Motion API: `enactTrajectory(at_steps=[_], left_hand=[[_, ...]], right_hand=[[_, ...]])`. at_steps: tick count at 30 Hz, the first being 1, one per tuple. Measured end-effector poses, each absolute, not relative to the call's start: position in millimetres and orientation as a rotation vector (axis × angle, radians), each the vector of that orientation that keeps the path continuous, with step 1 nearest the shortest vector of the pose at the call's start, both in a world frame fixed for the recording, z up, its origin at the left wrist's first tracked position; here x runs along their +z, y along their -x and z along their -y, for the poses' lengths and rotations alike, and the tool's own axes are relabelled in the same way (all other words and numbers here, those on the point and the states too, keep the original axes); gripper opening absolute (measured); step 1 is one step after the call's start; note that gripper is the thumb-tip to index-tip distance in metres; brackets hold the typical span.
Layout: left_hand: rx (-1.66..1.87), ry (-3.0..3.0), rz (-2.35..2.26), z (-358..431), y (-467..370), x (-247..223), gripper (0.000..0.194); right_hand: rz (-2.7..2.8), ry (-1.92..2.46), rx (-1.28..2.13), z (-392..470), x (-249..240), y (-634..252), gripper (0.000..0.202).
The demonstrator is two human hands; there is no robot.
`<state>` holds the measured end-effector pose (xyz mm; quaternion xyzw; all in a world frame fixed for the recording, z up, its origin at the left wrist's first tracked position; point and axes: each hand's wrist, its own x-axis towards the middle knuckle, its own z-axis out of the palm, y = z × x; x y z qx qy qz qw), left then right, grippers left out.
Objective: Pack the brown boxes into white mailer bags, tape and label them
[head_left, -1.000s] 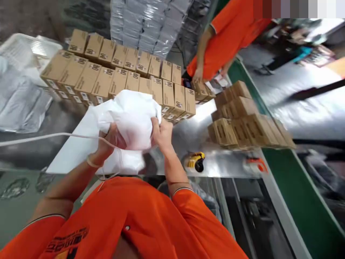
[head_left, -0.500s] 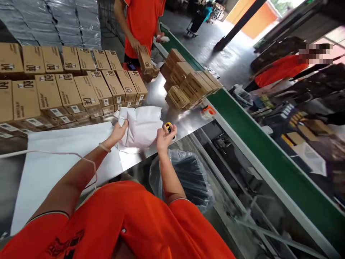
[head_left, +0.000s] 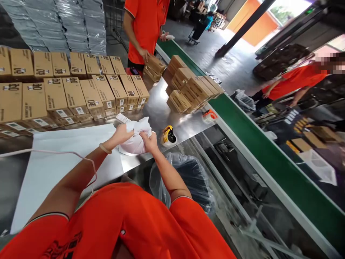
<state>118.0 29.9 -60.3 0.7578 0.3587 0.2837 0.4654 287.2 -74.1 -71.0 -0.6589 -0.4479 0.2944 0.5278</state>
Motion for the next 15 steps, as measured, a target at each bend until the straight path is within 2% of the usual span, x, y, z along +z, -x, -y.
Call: enactTrajectory(at_steps=[3, 6, 8, 9, 11, 15], left_hand=[[0.815, -1.878, -1.093, -25.5, -85.3, -53.4, 0.046], [1.116, -1.821, -1.229, -11.8, -63.8, -57.0, 0.09], [1.053, -1.885, -1.113, 2.5, -70.3, -63.1, 0.112], [0.949, -1.956, -1.058, 10.0, -79.0, -66.5, 0.115], [0.736, -2.12, -1.059, 22.7, -99.8, -72.5, 0.102], [0.515, -2.403, -1.118, 20.8, -119.3, -80.4, 0.049]], right_hand=[[0.906, 1.554, 0.757, 72.1, -73.9, -288.8, 0.047], [0.765, 1.533, 0.747, 67.9, -74.7, -285.9, 0.05], [0.724, 1.537, 0.763, 64.6, -73.3, -280.4, 0.052], [0.727, 1.548, 0.786, 63.4, -71.7, -277.1, 0.053], [0.77, 1.593, 0.833, 62.1, -67.2, -271.7, 0.058], [1.063, 1.725, 0.908, 59.6, -55.2, -279.8, 0.071]])
